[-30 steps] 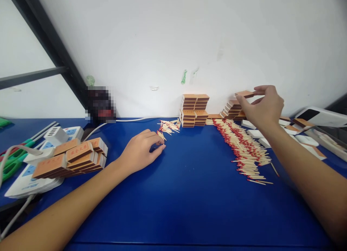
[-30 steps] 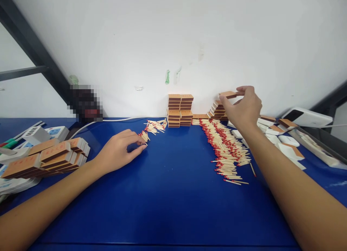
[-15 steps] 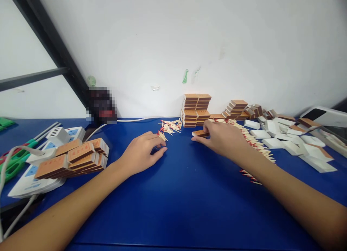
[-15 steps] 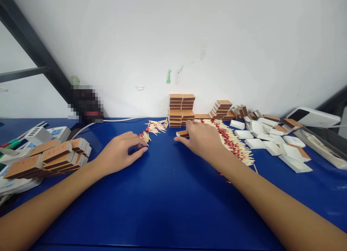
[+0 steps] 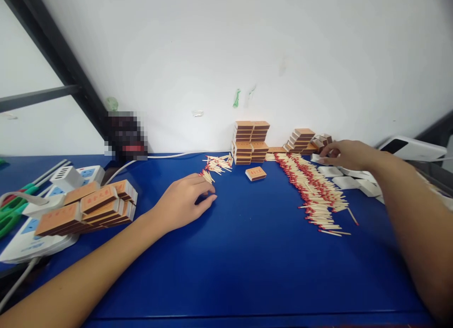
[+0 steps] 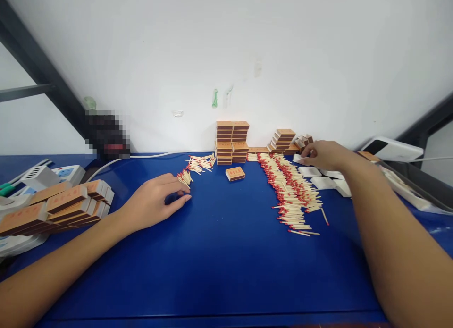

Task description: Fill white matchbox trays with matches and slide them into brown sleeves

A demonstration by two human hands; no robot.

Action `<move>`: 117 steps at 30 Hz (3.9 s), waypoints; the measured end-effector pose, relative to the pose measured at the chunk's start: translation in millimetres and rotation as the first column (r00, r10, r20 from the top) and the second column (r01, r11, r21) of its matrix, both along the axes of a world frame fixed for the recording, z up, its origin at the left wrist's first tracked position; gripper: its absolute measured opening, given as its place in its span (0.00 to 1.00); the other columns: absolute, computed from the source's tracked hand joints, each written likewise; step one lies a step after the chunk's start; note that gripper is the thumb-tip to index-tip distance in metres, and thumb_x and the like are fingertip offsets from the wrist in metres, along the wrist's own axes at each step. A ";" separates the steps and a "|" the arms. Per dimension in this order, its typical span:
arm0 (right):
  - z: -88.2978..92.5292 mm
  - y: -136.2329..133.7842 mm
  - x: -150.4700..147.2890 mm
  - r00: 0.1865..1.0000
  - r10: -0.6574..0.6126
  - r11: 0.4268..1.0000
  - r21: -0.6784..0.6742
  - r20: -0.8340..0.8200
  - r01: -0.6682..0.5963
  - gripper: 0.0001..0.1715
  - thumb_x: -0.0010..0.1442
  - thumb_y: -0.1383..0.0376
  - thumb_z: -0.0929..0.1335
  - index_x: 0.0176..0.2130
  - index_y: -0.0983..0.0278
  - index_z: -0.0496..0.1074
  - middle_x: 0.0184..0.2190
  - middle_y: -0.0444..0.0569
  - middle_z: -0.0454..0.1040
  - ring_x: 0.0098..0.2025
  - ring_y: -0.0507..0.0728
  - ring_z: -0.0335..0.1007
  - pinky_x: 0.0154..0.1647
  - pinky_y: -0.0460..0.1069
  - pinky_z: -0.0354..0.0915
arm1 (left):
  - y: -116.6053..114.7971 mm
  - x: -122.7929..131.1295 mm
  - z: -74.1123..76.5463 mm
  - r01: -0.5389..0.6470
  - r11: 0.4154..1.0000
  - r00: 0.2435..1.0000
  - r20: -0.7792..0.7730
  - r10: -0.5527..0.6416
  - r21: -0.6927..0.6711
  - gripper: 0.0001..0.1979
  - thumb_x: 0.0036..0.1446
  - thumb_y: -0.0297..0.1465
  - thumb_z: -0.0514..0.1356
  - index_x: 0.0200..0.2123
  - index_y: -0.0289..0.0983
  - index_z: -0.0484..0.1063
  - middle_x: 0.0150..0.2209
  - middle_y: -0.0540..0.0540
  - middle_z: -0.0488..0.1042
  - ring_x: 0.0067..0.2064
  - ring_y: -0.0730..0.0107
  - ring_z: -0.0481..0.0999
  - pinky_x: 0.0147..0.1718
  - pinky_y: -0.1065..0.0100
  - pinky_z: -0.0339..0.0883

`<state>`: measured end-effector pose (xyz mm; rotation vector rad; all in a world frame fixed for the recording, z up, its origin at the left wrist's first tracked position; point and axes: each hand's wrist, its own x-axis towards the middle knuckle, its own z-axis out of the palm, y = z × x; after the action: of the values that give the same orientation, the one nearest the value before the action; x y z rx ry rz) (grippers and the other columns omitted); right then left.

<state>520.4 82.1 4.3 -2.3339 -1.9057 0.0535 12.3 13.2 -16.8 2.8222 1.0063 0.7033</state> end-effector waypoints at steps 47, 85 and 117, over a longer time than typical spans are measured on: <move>-3.8 -96.9 -238.4 0.629 0.769 0.638 0.186 -0.110 -0.747 0.09 0.74 0.63 0.65 0.45 0.61 0.76 0.41 0.50 0.78 0.40 0.58 0.74 0.39 0.51 0.63 | 6.7 -5.1 5.5 -0.095 0.995 0.994 -0.043 0.096 0.029 0.09 0.69 0.31 0.56 0.47 0.36 0.75 0.44 0.42 0.79 0.47 0.57 0.76 0.48 0.55 0.71; -28.6 -67.4 -247.6 0.714 0.699 0.701 0.235 -0.040 -0.673 0.11 0.73 0.63 0.67 0.50 0.63 0.77 0.41 0.50 0.78 0.40 0.57 0.72 0.41 0.51 0.59 | 16.9 6.7 6.9 -0.231 0.967 0.973 0.001 0.232 -0.104 0.12 0.71 0.38 0.57 0.40 0.38 0.78 0.35 0.46 0.77 0.36 0.63 0.75 0.36 0.62 0.64; -40.2 -62.6 -225.8 0.735 0.674 0.733 0.185 -0.075 -0.654 0.11 0.76 0.61 0.62 0.43 0.62 0.71 0.43 0.54 0.76 0.43 0.61 0.71 0.40 0.53 0.62 | -6.8 19.6 11.2 -0.055 0.991 0.998 -0.023 0.052 -0.123 0.26 0.63 0.57 0.62 0.36 0.38 0.75 0.31 0.49 0.75 0.30 0.68 0.71 0.30 0.64 0.59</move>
<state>294.6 19.5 -36.0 -1.3936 -2.4647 0.1320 31.9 6.4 -5.6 2.7106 1.0922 0.5969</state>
